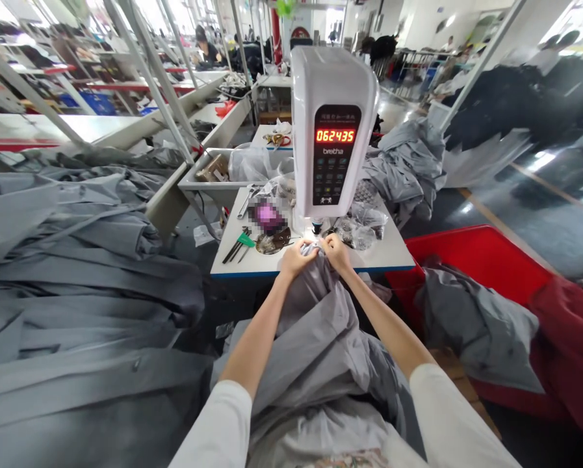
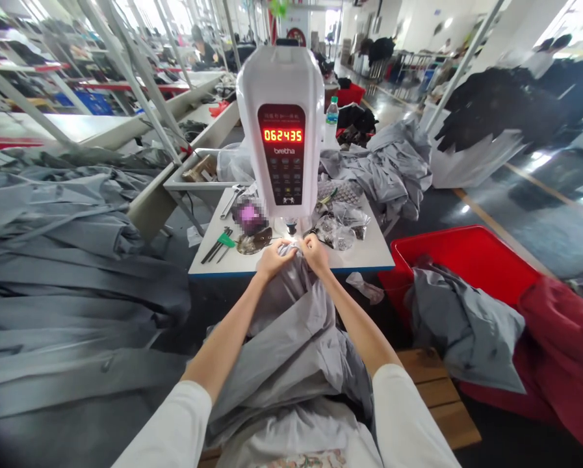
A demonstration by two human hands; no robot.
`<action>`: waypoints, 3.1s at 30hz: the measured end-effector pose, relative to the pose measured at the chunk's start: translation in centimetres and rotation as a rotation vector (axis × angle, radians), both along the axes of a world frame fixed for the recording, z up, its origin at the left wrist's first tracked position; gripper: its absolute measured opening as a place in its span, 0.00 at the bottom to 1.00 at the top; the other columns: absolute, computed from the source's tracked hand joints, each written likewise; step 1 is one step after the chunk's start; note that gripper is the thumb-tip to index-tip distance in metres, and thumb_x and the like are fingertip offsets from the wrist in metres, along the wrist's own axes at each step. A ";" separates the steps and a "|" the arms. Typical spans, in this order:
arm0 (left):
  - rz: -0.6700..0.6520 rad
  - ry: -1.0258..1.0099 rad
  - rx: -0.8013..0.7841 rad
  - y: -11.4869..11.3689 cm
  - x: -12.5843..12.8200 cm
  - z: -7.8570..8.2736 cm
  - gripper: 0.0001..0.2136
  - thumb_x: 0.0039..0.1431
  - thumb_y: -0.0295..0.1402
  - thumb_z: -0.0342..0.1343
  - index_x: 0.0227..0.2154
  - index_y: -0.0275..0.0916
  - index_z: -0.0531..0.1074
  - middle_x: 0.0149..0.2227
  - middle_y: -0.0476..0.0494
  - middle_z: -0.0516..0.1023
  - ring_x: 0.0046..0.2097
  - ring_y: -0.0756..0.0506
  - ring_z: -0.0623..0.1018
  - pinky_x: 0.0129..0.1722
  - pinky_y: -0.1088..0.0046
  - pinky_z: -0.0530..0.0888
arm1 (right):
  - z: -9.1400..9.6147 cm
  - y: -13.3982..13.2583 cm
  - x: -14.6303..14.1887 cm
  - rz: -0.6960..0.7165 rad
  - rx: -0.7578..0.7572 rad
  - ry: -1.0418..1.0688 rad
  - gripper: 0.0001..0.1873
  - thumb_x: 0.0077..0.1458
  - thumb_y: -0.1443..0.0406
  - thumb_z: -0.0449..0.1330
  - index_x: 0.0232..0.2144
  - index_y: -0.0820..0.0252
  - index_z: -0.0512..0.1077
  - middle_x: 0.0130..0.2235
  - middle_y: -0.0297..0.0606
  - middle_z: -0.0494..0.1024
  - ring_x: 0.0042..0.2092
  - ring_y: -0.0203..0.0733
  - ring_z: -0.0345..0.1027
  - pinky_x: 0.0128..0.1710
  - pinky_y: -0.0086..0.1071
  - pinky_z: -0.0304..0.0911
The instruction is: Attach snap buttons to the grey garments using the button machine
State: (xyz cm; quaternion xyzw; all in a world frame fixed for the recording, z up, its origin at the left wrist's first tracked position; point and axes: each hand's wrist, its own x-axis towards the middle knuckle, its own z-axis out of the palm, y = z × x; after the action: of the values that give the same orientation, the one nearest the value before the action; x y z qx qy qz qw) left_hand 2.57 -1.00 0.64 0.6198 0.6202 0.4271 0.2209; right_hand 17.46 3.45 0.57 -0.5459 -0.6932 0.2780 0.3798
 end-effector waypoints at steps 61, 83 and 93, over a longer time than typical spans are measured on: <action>-0.135 -0.136 -0.096 0.3 -1.8 -0.2 0.19 0.56 0.47 0.50 0.44 0.40 0.71 0.47 0.42 0.75 0.52 0.40 0.73 0.55 0.62 0.66 | -0.3 -0.9 -0.1 -0.060 -0.052 0.057 0.10 0.55 0.57 0.52 0.28 0.54 0.64 0.25 0.26 0.68 0.30 0.33 0.63 0.33 0.26 0.52; 0.011 -0.423 0.015 1.5 -1.3 -0.4 0.13 0.59 0.39 0.49 0.38 0.37 0.71 0.42 0.39 0.76 0.46 0.45 0.76 0.50 0.68 0.70 | 0.7 -1.0 -0.6 -0.037 -0.074 0.335 0.15 0.56 0.53 0.52 0.25 0.57 0.61 0.22 0.27 0.60 0.25 0.33 0.56 0.27 0.26 0.50; 0.092 -0.470 0.045 0.7 -0.8 1.5 0.15 0.61 0.41 0.46 0.38 0.36 0.72 0.42 0.39 0.76 0.44 0.46 0.75 0.46 0.72 0.70 | 2.3 -1.0 -1.1 -0.053 -0.107 0.445 0.19 0.53 0.48 0.52 0.26 0.58 0.62 0.24 0.30 0.59 0.26 0.33 0.53 0.26 0.28 0.52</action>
State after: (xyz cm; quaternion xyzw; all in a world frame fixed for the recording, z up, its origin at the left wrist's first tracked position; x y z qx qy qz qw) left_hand 1.81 -0.29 2.09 0.4793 0.5697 0.5830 0.3254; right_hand 16.38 2.48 2.90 -0.5087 -0.5620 0.4176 0.5010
